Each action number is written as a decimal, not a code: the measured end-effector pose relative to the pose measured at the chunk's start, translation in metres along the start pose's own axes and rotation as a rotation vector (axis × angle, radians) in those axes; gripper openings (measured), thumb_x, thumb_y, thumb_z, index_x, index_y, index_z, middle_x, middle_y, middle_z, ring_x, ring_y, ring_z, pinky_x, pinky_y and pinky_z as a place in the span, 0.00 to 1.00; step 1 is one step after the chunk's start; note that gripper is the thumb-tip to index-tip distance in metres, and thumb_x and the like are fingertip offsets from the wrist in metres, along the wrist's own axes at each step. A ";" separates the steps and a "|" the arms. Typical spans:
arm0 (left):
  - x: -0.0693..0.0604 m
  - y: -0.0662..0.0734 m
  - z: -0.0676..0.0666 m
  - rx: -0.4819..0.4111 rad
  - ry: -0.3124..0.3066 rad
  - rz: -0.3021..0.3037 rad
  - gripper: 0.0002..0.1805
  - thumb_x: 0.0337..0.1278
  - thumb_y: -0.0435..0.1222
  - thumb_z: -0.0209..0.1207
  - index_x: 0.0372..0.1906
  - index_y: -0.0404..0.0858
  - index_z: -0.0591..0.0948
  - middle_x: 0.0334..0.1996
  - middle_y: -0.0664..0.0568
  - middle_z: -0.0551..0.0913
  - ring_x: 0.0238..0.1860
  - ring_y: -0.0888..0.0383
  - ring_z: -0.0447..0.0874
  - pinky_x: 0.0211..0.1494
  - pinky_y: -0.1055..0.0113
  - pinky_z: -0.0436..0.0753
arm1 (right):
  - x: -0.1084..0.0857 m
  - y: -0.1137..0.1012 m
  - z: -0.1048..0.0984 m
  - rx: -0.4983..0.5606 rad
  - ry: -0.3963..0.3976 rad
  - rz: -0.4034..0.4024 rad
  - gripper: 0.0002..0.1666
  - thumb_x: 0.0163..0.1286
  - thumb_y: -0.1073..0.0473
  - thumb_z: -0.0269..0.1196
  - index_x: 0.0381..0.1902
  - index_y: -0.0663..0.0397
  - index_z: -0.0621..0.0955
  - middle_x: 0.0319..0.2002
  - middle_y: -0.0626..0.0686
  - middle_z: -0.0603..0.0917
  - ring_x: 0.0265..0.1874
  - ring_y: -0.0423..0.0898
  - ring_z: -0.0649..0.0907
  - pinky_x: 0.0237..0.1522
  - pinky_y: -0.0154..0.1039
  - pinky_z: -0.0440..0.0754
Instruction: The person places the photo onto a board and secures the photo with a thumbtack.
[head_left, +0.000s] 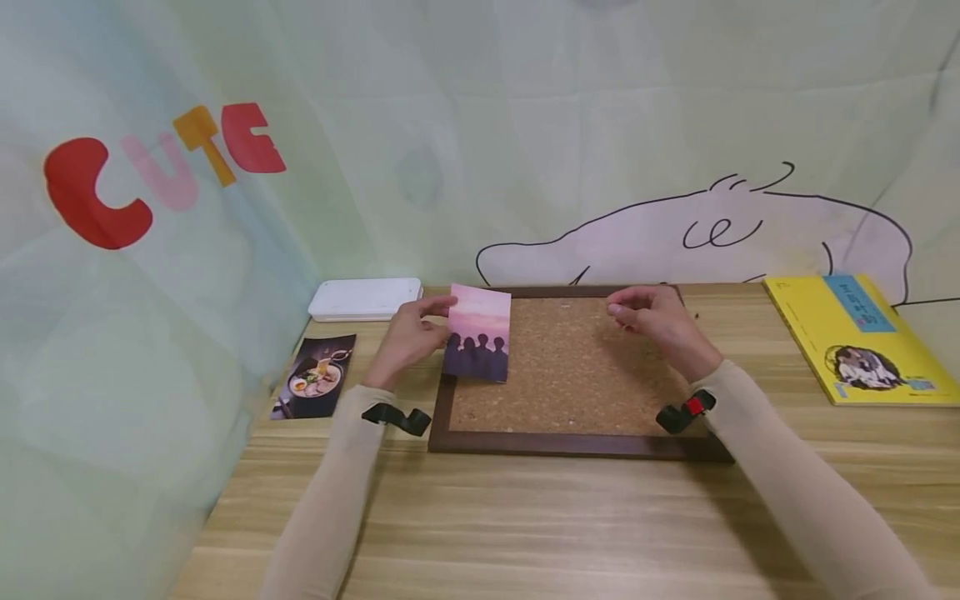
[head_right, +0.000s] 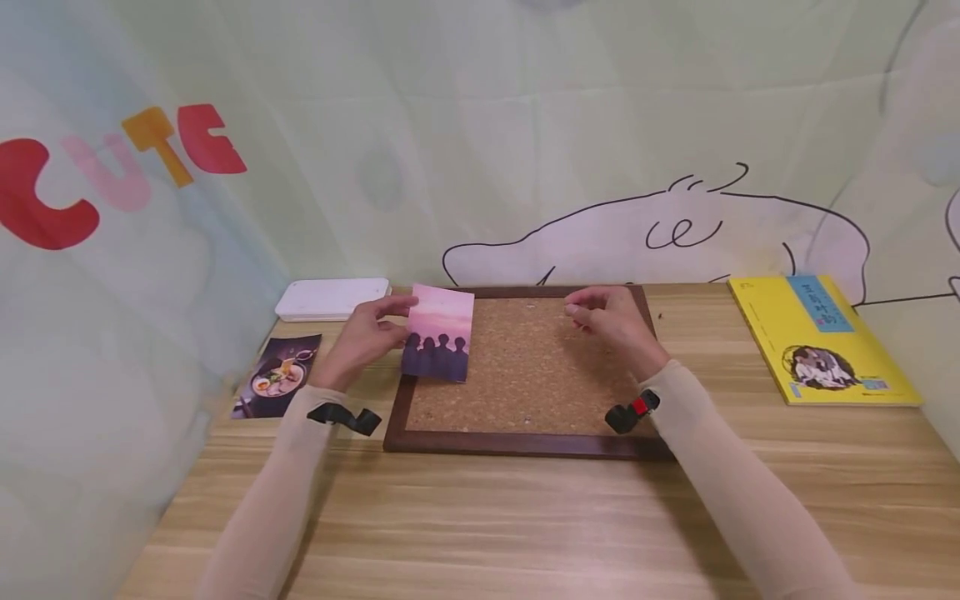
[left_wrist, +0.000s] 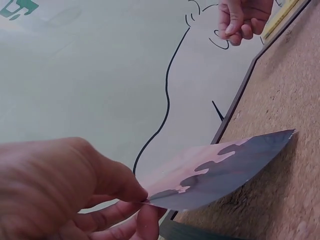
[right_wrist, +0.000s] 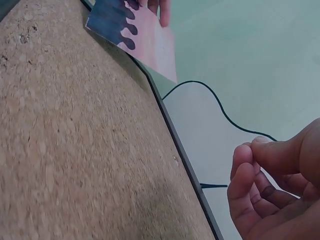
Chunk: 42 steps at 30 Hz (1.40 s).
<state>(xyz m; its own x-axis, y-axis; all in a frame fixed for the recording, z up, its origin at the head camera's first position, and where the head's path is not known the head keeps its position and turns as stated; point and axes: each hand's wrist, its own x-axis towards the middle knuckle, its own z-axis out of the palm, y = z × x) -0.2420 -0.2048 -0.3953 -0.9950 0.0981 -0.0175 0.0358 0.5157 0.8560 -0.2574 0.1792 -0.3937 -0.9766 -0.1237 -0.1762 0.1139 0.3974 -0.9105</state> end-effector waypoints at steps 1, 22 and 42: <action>0.000 0.001 0.001 -0.001 -0.004 -0.001 0.31 0.65 0.27 0.61 0.73 0.36 0.78 0.64 0.34 0.82 0.39 0.55 0.88 0.44 0.65 0.89 | 0.001 0.000 0.002 0.002 -0.004 -0.004 0.20 0.82 0.55 0.62 0.63 0.63 0.82 0.47 0.56 0.86 0.44 0.49 0.82 0.50 0.41 0.84; -0.002 0.001 0.012 -0.023 -0.099 -0.017 0.33 0.67 0.26 0.61 0.76 0.40 0.76 0.67 0.36 0.79 0.39 0.55 0.87 0.48 0.67 0.87 | 0.015 -0.009 0.043 0.004 -0.085 -0.043 0.18 0.81 0.55 0.64 0.60 0.60 0.84 0.47 0.60 0.86 0.45 0.53 0.82 0.51 0.43 0.85; 0.000 -0.002 0.037 0.245 -0.104 0.106 0.31 0.62 0.26 0.64 0.72 0.29 0.78 0.59 0.34 0.87 0.46 0.47 0.89 0.49 0.61 0.87 | 0.026 -0.014 0.067 0.046 -0.095 -0.042 0.16 0.80 0.58 0.65 0.58 0.63 0.84 0.49 0.64 0.87 0.41 0.52 0.84 0.45 0.41 0.85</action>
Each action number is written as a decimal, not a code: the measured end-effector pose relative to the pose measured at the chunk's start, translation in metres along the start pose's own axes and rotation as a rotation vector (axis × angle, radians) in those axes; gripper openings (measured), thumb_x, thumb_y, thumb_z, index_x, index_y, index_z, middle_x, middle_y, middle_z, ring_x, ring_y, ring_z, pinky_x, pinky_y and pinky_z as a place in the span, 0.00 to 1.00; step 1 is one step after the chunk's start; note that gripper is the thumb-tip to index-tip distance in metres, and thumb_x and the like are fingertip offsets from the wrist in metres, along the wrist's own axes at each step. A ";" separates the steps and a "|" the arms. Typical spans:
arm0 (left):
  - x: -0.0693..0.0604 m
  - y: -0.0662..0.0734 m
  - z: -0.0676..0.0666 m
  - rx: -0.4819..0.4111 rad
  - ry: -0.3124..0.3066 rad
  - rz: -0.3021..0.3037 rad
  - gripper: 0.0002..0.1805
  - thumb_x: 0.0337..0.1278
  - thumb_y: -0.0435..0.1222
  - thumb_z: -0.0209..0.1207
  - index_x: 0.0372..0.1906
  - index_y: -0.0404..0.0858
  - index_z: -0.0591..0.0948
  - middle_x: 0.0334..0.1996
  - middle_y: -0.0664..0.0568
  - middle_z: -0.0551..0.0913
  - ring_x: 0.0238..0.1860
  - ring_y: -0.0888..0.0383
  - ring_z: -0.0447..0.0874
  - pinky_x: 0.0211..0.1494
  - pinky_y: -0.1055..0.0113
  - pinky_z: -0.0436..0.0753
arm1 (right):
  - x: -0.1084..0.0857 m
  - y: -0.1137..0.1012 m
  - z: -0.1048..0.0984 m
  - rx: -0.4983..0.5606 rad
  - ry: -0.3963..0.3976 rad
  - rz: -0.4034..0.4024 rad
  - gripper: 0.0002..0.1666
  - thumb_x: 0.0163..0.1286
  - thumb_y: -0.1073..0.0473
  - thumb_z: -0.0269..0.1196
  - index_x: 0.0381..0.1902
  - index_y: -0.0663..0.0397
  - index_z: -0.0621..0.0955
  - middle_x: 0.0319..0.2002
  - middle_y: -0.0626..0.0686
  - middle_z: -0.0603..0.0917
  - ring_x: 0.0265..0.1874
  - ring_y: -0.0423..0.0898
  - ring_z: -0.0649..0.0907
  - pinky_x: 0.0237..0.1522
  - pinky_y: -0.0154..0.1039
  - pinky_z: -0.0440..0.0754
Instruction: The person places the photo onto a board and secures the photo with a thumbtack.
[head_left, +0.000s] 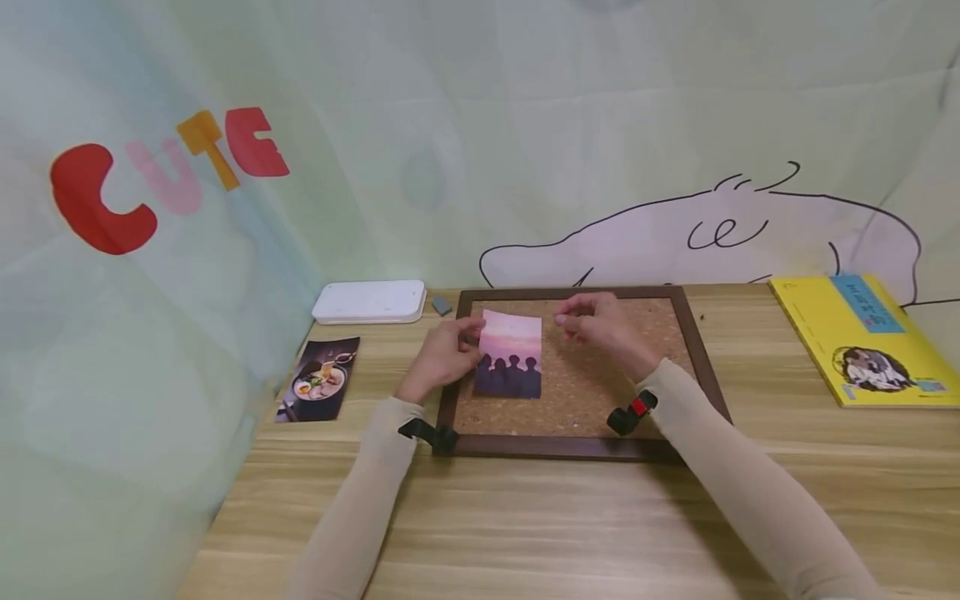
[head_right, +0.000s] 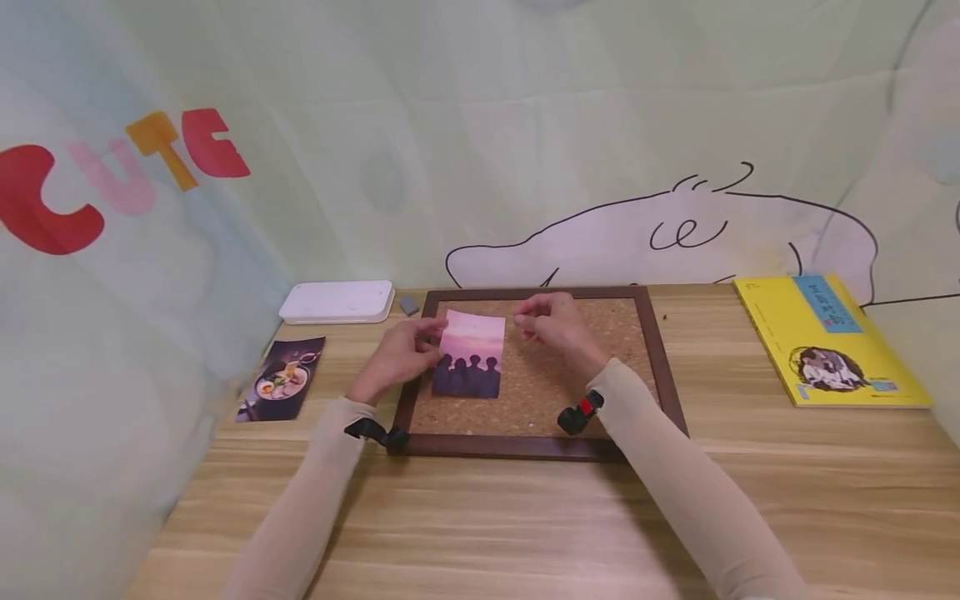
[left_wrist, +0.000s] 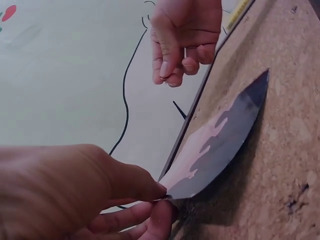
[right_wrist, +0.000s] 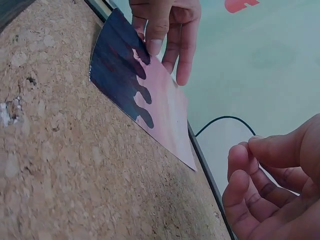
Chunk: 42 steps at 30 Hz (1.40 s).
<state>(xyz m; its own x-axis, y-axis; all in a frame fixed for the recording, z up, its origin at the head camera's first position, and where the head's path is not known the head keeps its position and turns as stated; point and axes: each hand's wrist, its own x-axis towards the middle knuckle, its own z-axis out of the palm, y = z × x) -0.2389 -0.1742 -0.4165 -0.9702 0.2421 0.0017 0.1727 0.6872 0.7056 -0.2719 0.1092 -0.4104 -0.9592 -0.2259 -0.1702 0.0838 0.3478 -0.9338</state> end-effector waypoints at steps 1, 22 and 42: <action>0.000 0.000 0.001 0.013 0.001 -0.001 0.31 0.62 0.27 0.64 0.72 0.29 0.78 0.58 0.34 0.88 0.45 0.49 0.88 0.48 0.62 0.86 | 0.000 0.000 0.001 0.000 0.000 0.001 0.17 0.80 0.58 0.65 0.58 0.63 0.84 0.49 0.64 0.87 0.41 0.52 0.84 0.45 0.41 0.85; -0.008 0.008 0.008 0.207 -0.003 -0.027 0.30 0.63 0.26 0.64 0.71 0.31 0.79 0.41 0.42 0.81 0.39 0.53 0.76 0.40 0.66 0.73 | 0.008 -0.006 0.014 0.003 -0.033 0.011 0.15 0.80 0.59 0.64 0.57 0.61 0.85 0.47 0.60 0.86 0.40 0.50 0.83 0.42 0.40 0.85; -0.007 0.014 0.018 0.288 -0.042 -0.014 0.27 0.67 0.28 0.62 0.70 0.29 0.80 0.61 0.32 0.79 0.57 0.42 0.79 0.69 0.48 0.80 | 0.035 -0.017 0.033 -0.196 -0.158 0.010 0.12 0.77 0.58 0.68 0.52 0.59 0.89 0.41 0.55 0.88 0.35 0.45 0.83 0.37 0.36 0.82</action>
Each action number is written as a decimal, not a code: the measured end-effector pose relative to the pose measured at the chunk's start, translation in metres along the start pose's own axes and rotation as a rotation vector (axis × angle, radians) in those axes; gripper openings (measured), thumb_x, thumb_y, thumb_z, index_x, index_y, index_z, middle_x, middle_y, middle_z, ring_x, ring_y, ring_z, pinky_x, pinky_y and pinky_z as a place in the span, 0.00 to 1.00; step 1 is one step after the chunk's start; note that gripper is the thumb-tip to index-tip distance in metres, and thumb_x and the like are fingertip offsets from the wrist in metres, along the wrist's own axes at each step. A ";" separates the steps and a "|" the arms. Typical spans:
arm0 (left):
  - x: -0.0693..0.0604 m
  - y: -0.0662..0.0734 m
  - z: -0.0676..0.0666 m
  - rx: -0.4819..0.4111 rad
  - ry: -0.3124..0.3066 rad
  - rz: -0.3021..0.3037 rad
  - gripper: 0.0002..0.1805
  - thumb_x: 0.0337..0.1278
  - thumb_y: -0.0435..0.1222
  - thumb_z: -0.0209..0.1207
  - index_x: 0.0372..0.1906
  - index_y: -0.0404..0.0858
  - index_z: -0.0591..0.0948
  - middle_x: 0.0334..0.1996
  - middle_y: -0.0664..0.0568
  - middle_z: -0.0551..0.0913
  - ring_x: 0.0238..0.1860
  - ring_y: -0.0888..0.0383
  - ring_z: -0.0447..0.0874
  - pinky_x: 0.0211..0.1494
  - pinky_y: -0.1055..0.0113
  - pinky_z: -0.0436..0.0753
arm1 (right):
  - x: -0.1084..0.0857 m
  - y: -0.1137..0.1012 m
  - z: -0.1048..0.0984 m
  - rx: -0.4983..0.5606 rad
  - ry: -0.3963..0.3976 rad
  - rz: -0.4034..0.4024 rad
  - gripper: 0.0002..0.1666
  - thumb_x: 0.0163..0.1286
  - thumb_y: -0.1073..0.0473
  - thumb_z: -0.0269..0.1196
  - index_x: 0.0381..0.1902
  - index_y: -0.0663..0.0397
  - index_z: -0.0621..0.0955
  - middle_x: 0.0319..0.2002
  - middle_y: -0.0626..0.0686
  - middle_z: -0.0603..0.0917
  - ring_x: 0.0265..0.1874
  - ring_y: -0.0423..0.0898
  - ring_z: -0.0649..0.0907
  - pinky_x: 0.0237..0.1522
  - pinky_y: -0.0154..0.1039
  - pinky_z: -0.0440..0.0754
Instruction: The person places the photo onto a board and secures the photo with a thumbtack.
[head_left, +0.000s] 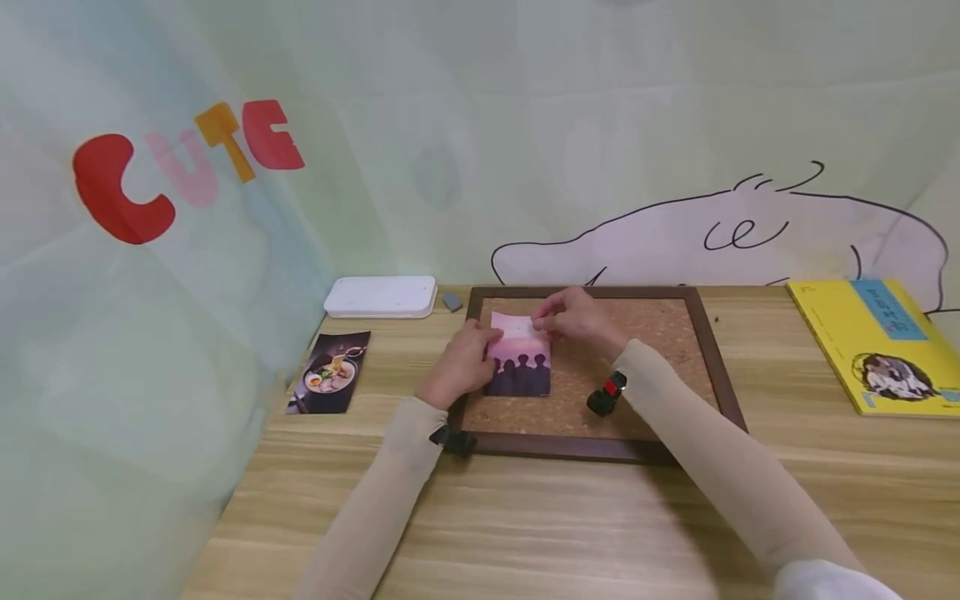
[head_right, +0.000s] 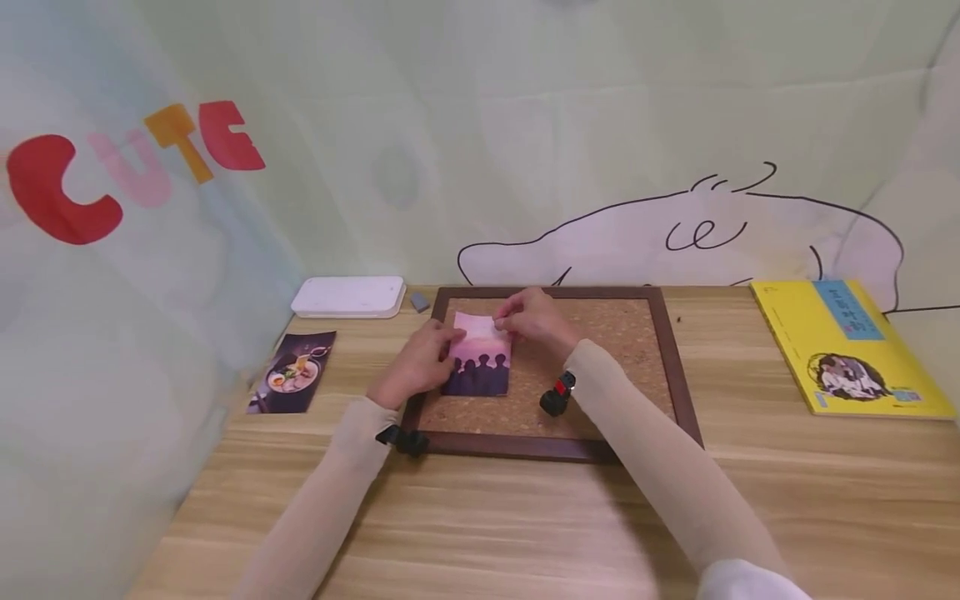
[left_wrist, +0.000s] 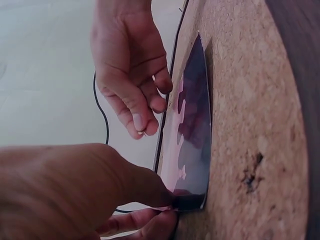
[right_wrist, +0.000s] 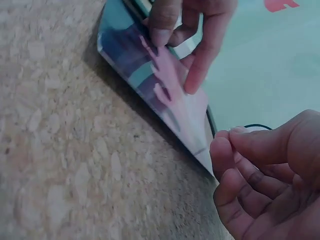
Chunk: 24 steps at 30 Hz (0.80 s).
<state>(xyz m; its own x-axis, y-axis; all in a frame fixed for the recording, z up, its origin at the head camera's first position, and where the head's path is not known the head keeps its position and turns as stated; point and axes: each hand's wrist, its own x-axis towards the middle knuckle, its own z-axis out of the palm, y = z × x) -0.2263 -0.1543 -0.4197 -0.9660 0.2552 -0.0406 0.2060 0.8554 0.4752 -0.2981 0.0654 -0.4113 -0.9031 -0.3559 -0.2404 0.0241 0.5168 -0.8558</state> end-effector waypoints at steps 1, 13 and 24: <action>0.000 0.000 0.001 0.002 0.000 0.003 0.27 0.67 0.28 0.62 0.70 0.28 0.80 0.61 0.32 0.78 0.58 0.41 0.79 0.70 0.48 0.80 | 0.002 0.000 0.001 -0.012 -0.003 -0.011 0.12 0.76 0.59 0.69 0.51 0.60 0.89 0.39 0.54 0.88 0.33 0.44 0.83 0.35 0.35 0.81; 0.002 -0.001 0.004 0.014 0.015 0.019 0.27 0.65 0.28 0.62 0.69 0.28 0.80 0.61 0.33 0.79 0.62 0.40 0.79 0.71 0.47 0.78 | 0.017 -0.003 0.011 -0.144 -0.013 -0.038 0.10 0.76 0.61 0.66 0.49 0.58 0.90 0.44 0.55 0.87 0.39 0.46 0.80 0.39 0.35 0.77; 0.001 -0.001 0.004 0.003 0.026 0.021 0.27 0.65 0.28 0.61 0.69 0.29 0.81 0.62 0.32 0.78 0.65 0.40 0.77 0.71 0.48 0.79 | 0.022 -0.007 0.021 -0.175 0.010 -0.047 0.08 0.75 0.60 0.67 0.43 0.56 0.91 0.40 0.52 0.86 0.37 0.46 0.77 0.39 0.37 0.72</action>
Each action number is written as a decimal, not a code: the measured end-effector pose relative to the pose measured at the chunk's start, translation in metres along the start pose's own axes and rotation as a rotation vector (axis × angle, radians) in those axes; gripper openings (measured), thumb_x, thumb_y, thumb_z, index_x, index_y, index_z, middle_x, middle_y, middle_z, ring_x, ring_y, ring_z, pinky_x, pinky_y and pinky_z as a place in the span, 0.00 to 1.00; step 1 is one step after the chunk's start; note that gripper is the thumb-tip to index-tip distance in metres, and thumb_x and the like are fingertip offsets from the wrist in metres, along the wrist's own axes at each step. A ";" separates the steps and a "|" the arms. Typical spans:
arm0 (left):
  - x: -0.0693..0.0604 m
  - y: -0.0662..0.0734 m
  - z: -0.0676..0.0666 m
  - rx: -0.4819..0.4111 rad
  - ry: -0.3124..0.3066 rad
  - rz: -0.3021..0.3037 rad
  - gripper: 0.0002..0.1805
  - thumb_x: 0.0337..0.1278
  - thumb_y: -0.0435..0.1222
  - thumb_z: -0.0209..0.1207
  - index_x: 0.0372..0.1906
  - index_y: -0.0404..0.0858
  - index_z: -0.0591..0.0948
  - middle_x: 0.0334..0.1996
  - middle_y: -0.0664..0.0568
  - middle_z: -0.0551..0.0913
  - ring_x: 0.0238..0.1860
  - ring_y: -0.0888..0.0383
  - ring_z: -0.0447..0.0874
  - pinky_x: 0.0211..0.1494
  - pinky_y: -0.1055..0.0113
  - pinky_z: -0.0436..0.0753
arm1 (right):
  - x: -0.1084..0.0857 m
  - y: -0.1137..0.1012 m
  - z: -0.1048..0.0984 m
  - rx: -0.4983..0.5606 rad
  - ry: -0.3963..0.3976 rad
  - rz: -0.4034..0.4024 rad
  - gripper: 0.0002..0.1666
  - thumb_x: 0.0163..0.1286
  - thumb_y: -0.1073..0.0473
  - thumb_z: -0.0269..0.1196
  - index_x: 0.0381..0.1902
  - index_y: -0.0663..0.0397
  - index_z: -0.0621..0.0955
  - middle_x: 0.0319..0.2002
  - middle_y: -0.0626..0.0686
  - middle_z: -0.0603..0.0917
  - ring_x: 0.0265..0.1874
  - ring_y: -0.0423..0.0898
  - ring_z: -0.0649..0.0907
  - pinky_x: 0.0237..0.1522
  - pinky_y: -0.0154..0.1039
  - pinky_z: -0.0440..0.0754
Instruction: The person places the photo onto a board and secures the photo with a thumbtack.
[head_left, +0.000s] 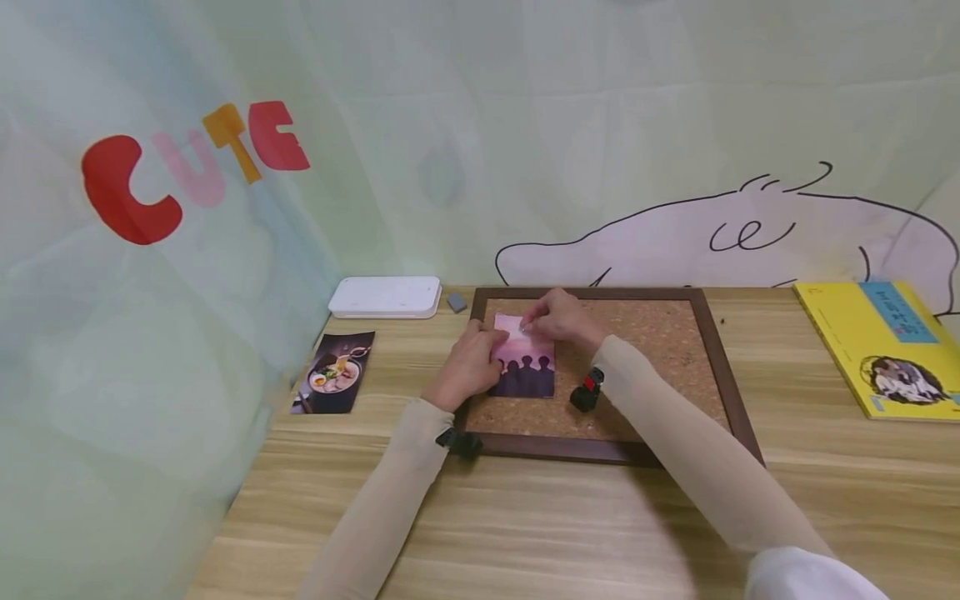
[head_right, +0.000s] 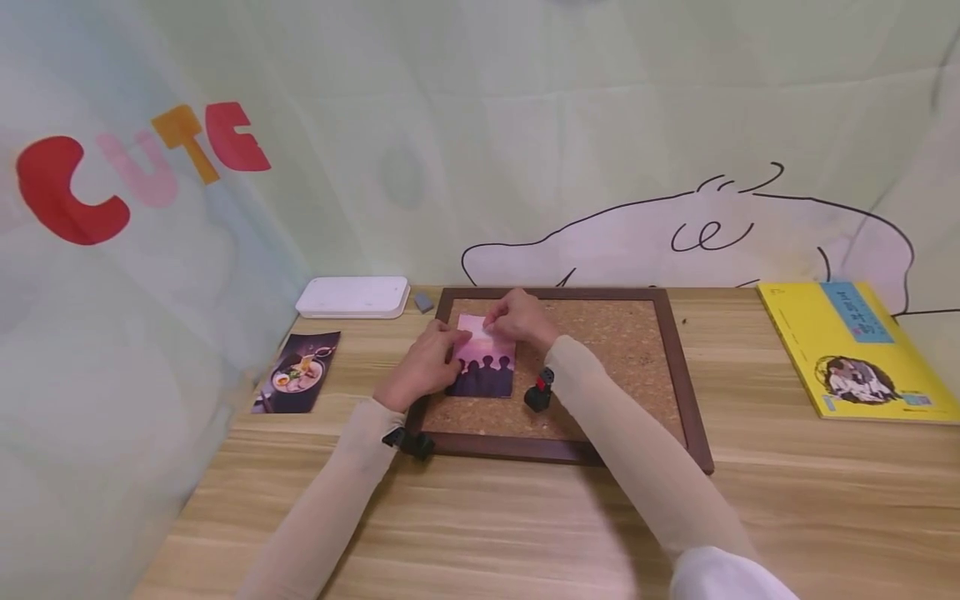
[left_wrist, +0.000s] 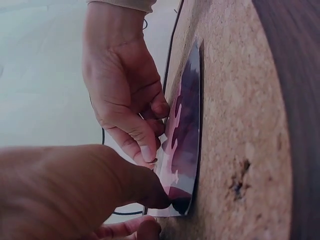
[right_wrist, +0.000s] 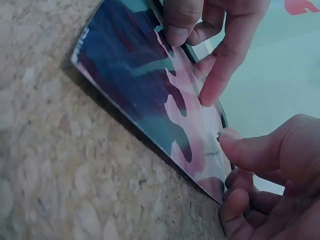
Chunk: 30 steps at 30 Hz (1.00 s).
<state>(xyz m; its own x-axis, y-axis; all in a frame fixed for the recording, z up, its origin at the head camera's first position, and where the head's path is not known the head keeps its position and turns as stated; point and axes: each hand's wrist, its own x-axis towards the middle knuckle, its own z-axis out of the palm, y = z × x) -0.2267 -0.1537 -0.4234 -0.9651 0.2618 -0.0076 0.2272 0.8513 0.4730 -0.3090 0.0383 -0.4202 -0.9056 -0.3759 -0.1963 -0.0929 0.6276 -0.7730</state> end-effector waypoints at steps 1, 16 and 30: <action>0.000 0.000 0.000 -0.004 -0.002 -0.005 0.27 0.65 0.28 0.61 0.69 0.29 0.81 0.63 0.32 0.78 0.65 0.40 0.77 0.72 0.48 0.79 | 0.000 0.000 0.001 -0.002 0.005 0.000 0.07 0.74 0.60 0.67 0.42 0.56 0.91 0.39 0.51 0.86 0.36 0.46 0.77 0.38 0.37 0.72; 0.000 0.000 0.000 -0.004 -0.018 -0.018 0.26 0.67 0.29 0.62 0.70 0.30 0.81 0.62 0.33 0.76 0.61 0.42 0.77 0.68 0.49 0.80 | 0.008 -0.010 -0.001 -0.011 -0.020 0.127 0.09 0.74 0.57 0.67 0.43 0.54 0.91 0.46 0.53 0.84 0.42 0.47 0.77 0.42 0.39 0.71; 0.001 -0.001 -0.001 0.002 -0.017 -0.005 0.26 0.66 0.29 0.62 0.69 0.29 0.81 0.63 0.33 0.75 0.62 0.41 0.78 0.69 0.48 0.80 | 0.014 -0.014 0.002 -0.019 0.005 0.165 0.05 0.69 0.61 0.67 0.42 0.54 0.87 0.43 0.53 0.82 0.35 0.46 0.74 0.32 0.37 0.70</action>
<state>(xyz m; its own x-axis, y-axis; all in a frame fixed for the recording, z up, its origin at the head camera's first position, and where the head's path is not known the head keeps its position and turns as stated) -0.2277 -0.1545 -0.4228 -0.9638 0.2655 -0.0245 0.2231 0.8534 0.4711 -0.3201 0.0231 -0.4133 -0.9113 -0.2636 -0.3164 0.0490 0.6934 -0.7189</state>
